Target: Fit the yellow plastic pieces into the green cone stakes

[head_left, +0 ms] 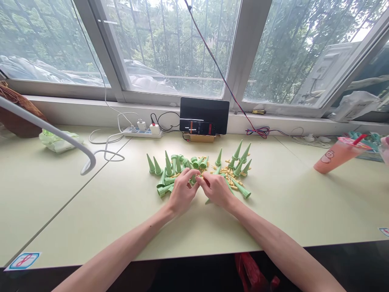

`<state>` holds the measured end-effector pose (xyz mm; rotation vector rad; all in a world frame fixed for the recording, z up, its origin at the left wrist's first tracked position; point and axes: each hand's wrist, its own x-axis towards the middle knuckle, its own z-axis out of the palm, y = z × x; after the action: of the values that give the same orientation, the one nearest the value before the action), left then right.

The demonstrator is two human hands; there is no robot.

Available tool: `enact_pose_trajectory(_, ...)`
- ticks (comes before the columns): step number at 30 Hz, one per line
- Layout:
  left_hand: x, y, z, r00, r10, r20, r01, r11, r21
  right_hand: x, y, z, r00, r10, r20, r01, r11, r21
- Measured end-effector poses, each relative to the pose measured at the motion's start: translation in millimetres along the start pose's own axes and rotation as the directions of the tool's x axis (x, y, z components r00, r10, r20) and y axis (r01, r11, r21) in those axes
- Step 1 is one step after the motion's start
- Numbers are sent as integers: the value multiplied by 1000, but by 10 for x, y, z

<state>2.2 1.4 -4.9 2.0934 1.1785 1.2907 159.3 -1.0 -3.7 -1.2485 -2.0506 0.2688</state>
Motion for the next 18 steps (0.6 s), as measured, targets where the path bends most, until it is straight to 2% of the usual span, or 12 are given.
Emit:
enact_pose_trajectory(10, -14, -9, -15, 1000, -7, 3, 7, 1000, 19, 5, 12, -22, 997, -38, 73, 41, 999, -35)
enact_pose_trajectory(18, -18, -14, -4, 1000, -25, 15, 25, 1000, 18, -1, 7, -27, 997, -31, 76, 33, 999, -29)
